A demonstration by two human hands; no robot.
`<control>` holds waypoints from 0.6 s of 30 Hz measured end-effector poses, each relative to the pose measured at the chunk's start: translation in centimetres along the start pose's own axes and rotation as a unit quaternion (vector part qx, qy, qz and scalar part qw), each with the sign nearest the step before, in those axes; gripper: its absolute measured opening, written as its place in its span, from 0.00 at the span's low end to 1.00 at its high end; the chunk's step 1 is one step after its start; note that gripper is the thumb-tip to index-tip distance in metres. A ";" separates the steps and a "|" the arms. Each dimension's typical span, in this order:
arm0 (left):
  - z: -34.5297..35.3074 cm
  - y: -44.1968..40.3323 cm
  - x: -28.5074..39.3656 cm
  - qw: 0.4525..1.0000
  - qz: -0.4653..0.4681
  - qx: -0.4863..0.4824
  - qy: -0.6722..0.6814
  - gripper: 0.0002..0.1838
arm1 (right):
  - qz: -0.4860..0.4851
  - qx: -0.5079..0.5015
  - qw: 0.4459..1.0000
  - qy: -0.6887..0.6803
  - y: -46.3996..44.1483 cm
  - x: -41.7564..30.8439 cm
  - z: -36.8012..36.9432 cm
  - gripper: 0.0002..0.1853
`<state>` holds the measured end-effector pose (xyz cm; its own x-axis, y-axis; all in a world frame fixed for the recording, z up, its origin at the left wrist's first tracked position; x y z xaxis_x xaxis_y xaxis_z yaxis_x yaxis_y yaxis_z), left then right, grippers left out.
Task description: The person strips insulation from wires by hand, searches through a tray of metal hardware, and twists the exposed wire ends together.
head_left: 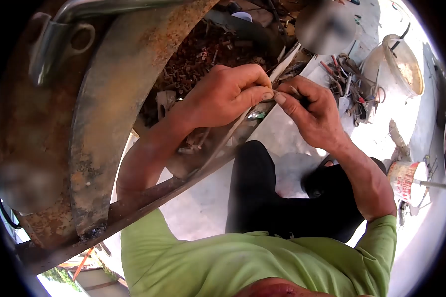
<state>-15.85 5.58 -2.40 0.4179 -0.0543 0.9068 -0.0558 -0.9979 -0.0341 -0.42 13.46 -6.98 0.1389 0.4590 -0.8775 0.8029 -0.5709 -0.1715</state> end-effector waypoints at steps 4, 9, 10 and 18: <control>-0.4 0.2 0.6 0.998 0.052 0.012 -0.039 0.06 | 0.005 -0.019 1.000 -0.019 -0.4 -0.1 -0.3 0.12; -0.1 -0.1 0.9 0.997 0.060 0.004 -0.046 0.07 | -0.060 0.021 0.997 0.033 -0.2 -0.6 -0.8 0.10; -0.1 0.0 0.9 0.998 0.052 0.002 -0.037 0.07 | -0.060 0.025 0.997 0.037 -0.2 -0.7 -0.7 0.09; -0.2 0.0 1.0 1.000 -0.012 -0.011 0.024 0.06 | -0.142 0.069 0.984 0.087 0.0 -0.8 -0.8 0.07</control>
<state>-15.59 5.51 -1.43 0.3755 -0.0273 0.9264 -0.0655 -0.9979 -0.0028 -0.08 13.65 -5.88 0.0274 0.7158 -0.6977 0.7389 -0.4846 -0.4681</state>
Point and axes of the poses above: each hand's wrist, its own y-axis away from the middle knuckle, its own z-axis out of the palm, x = y × z, the point moved 5 cm from there along -y, towards the middle knuckle, and after that the axes turned 15 degrees about y, right-handed, at the moved point
